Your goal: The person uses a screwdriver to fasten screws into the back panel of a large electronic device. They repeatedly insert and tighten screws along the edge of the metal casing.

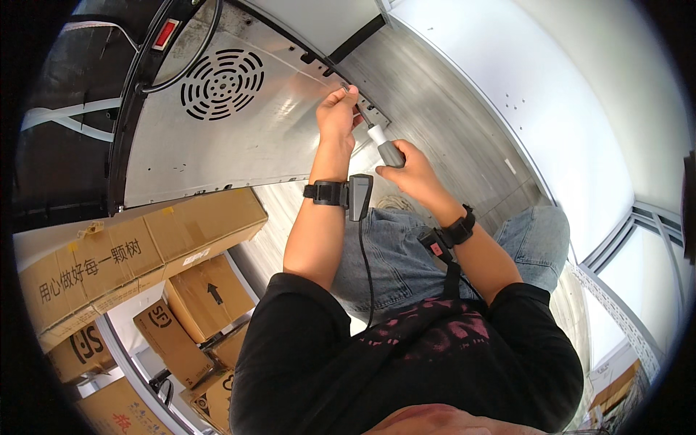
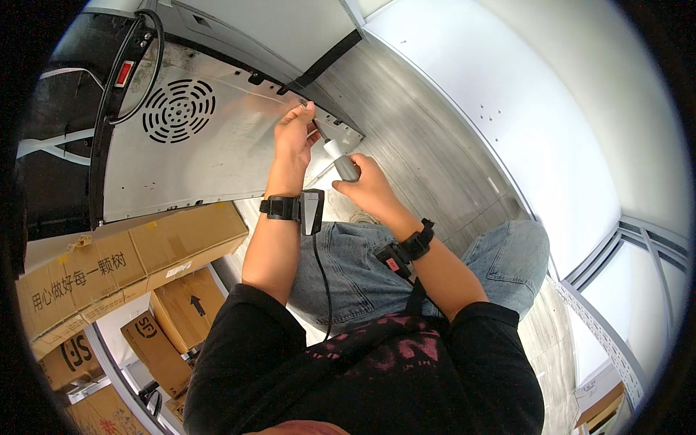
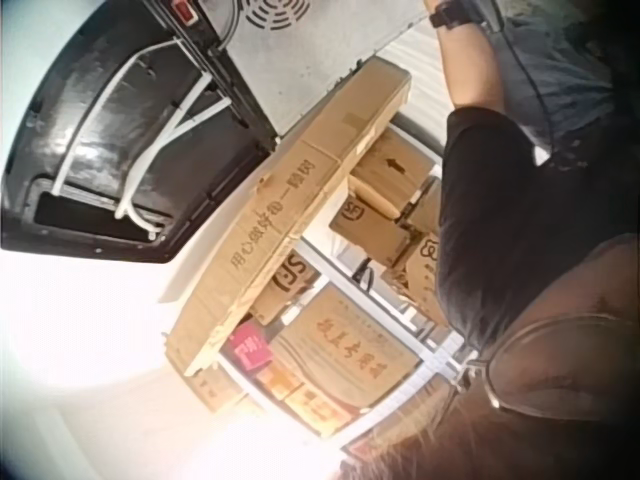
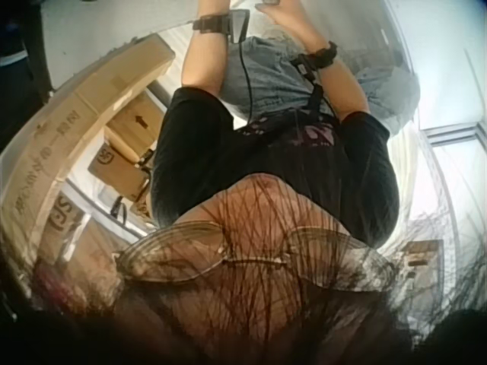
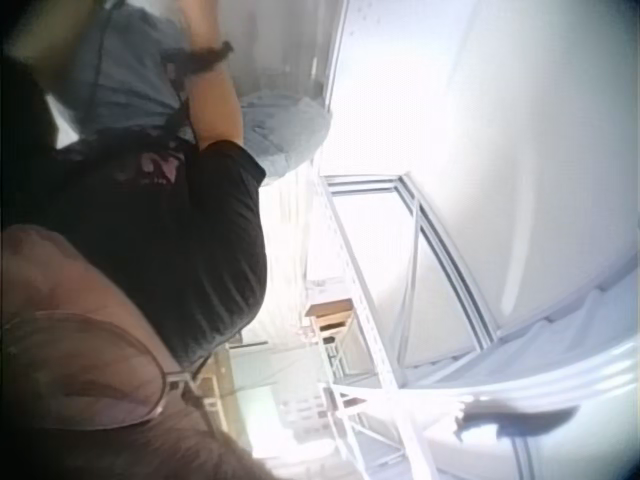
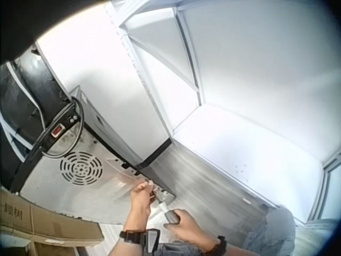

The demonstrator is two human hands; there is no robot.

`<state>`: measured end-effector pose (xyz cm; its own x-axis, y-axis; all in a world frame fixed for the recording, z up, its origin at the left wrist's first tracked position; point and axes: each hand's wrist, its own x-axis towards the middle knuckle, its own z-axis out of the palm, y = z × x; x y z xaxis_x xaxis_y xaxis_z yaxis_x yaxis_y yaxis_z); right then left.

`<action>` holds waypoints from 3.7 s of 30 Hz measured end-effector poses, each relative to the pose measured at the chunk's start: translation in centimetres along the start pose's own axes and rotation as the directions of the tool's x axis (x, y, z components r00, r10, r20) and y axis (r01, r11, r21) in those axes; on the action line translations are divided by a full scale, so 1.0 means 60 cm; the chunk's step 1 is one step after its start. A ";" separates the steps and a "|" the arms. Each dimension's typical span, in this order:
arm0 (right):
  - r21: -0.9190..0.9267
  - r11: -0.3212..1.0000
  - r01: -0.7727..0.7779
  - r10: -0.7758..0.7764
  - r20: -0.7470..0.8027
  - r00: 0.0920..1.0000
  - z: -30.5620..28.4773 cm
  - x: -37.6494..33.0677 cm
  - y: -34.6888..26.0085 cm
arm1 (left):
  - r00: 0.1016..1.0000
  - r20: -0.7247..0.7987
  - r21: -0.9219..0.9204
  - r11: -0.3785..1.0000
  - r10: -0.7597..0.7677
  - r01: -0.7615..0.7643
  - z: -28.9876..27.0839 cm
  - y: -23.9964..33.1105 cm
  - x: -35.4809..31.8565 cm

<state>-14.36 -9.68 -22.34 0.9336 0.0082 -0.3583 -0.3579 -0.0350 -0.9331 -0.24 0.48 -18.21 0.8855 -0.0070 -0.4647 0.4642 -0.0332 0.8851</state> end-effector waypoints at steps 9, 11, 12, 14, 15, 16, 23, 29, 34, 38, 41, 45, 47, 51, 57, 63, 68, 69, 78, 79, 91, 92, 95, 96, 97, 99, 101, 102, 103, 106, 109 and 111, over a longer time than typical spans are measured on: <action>0.490 0.854 -0.174 0.106 0.163 0.981 -0.013 0.008 0.016 | 1.000 -0.004 -0.084 0.996 0.004 -0.004 0.002 -0.006 0.008; 0.274 0.959 -0.076 0.056 0.079 0.995 -0.012 0.017 0.026 | 1.000 -0.024 -0.089 0.996 0.000 -0.002 0.006 0.003 0.000; 0.156 0.987 -0.030 0.024 0.041 0.999 -0.013 0.020 0.028 | 1.000 -0.017 -0.061 0.998 -0.003 0.002 0.008 0.007 -0.004; -0.072 0.997 0.025 -0.025 0.007 1.000 -0.011 0.023 0.020 | 1.000 -0.009 -0.006 1.000 -0.008 0.008 0.008 0.013 -0.011; -0.186 0.981 0.049 -0.051 -0.007 0.999 -0.010 0.024 0.017 | 1.000 -0.006 -0.008 1.000 0.002 -0.002 0.005 0.009 -0.005; -0.200 0.978 0.055 -0.060 -0.017 0.998 -0.007 0.025 0.020 | 1.000 -0.003 -0.011 1.000 0.012 -0.012 0.002 0.005 0.002; 0.330 0.933 -0.139 0.093 0.153 0.984 -0.014 0.002 -0.007 | 1.000 0.010 -0.122 0.993 0.006 -0.005 -0.002 -0.001 0.010; 0.383 0.920 -0.088 0.045 0.121 0.992 -0.015 0.004 0.021 | 0.997 0.073 -0.181 0.983 -0.018 0.031 -0.003 0.006 0.003; 0.028 0.999 -0.024 0.021 0.091 0.996 -0.018 0.002 0.000 | 1.000 0.014 -0.071 0.997 -0.022 0.023 -0.004 0.003 0.011; 0.297 0.950 -0.099 0.061 0.134 0.989 -0.024 -0.008 0.001 | 0.999 0.040 -0.145 0.989 -0.016 0.021 -0.009 0.000 0.017; 0.461 0.866 -0.195 0.120 0.187 0.975 -0.033 -0.006 0.006 | 0.997 0.074 -0.118 0.992 -0.025 0.033 -0.010 -0.001 0.020; 0.367 0.920 -0.133 0.093 0.126 0.988 -0.029 0.002 0.025 | 0.996 0.076 -0.140 0.988 -0.049 0.059 -0.008 0.008 0.010; 0.065 0.998 -0.008 0.005 0.048 0.999 -0.027 0.008 0.035 | 0.995 0.079 -0.152 0.986 -0.060 0.072 -0.006 0.012 0.005; -0.291 0.924 0.249 -0.292 -0.114 0.950 -0.011 0.018 0.068 | 0.996 0.074 -0.119 0.992 -0.042 0.051 -0.006 0.007 0.010; 0.595 0.752 -0.284 0.115 0.305 0.945 -0.034 -0.005 0.015 | 0.996 0.085 -0.146 0.988 -0.040 0.052 -0.019 0.003 0.019; 0.203 0.978 -0.038 0.009 0.141 0.990 -0.022 0.000 0.016 | 0.995 0.087 -0.138 0.988 -0.058 0.069 -0.011 0.016 0.004; 0.078 0.995 0.070 -0.069 -0.009 0.998 -0.005 0.008 0.031 | 0.995 0.066 -0.050 0.996 -0.071 0.074 -0.008 0.025 0.000; 0.053 0.990 0.129 -0.125 -0.070 0.990 -0.002 0.010 0.038 | 0.995 0.065 -0.061 0.995 -0.073 0.077 -0.006 0.026 0.000; 0.454 0.890 0.031 -0.068 0.066 0.995 -0.009 0.006 0.047 | 0.998 0.029 -0.108 0.992 -0.062 0.065 -0.003 0.020 0.000; 0.417 0.907 0.049 -0.076 0.047 0.996 -0.010 0.002 0.042 | 0.998 0.028 -0.116 0.991 -0.062 0.065 -0.003 0.020 -0.003; 0.415 0.908 0.061 -0.071 0.008 0.997 -0.021 -0.012 0.026 | 0.995 0.064 -0.231 0.969 -0.072 0.085 -0.004 0.008 0.003; 0.430 0.902 0.048 -0.059 0.010 0.998 -0.021 -0.013 0.022 | 0.995 0.067 -0.244 0.966 -0.075 0.089 -0.004 0.008 0.004; 0.458 0.888 0.039 -0.054 0.021 0.998 -0.022 -0.013 0.022 | 0.995 0.069 -0.239 0.968 -0.066 0.081 -0.002 0.011 0.001; 0.464 0.885 0.040 -0.059 0.026 0.998 -0.022 -0.013 0.023 | 0.996 0.063 -0.231 0.970 -0.067 0.080 -0.002 0.011 0.000; 0.467 0.883 0.039 -0.057 0.024 0.998 -0.022 -0.013 0.023 | 0.996 0.056 -0.223 0.972 -0.067 0.078 -0.001 0.012 -0.001; 0.473 0.880 0.038 -0.054 0.021 0.998 -0.021 -0.013 0.022 | 0.997 0.048 -0.210 0.975 -0.065 0.073 -0.001 0.012 -0.002; 0.486 0.873 0.037 -0.055 0.021 0.998 -0.020 -0.011 0.027 | 0.997 0.046 -0.198 0.978 -0.061 0.069 0.000 0.011 -0.001; 0.493 0.869 0.037 -0.055 0.022 0.998 -0.019 -0.010 0.028 | 0.997 0.045 -0.199 0.978 -0.059 0.067 0.000 0.011 0.000; 0.494 0.869 0.037 -0.056 0.023 0.998 -0.019 -0.010 0.029 | 0.997 0.043 -0.200 0.978 -0.058 0.066 -0.001 0.009 0.002; 0.496 0.868 0.041 -0.062 0.026 0.998 -0.017 -0.008 0.032 | 0.997 0.035 -0.200 0.977 -0.061 0.067 0.000 0.009 0.002; 0.503 0.863 0.040 -0.062 0.028 0.998 -0.016 -0.005 0.037 | 0.998 0.033 -0.205 0.976 -0.062 0.067 0.001 0.008 0.004; 0.517 0.856 0.025 -0.048 0.032 0.998 -0.015 -0.005 0.035 | 0.998 0.032 -0.200 0.978 -0.058 0.063 0.000 0.007 0.004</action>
<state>-15.39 -10.65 -24.16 0.9486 0.0421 -0.3138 -0.2938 0.4866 -0.8228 0.16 0.45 -17.92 0.8561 -0.0372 -0.5154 0.5139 0.1668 0.8415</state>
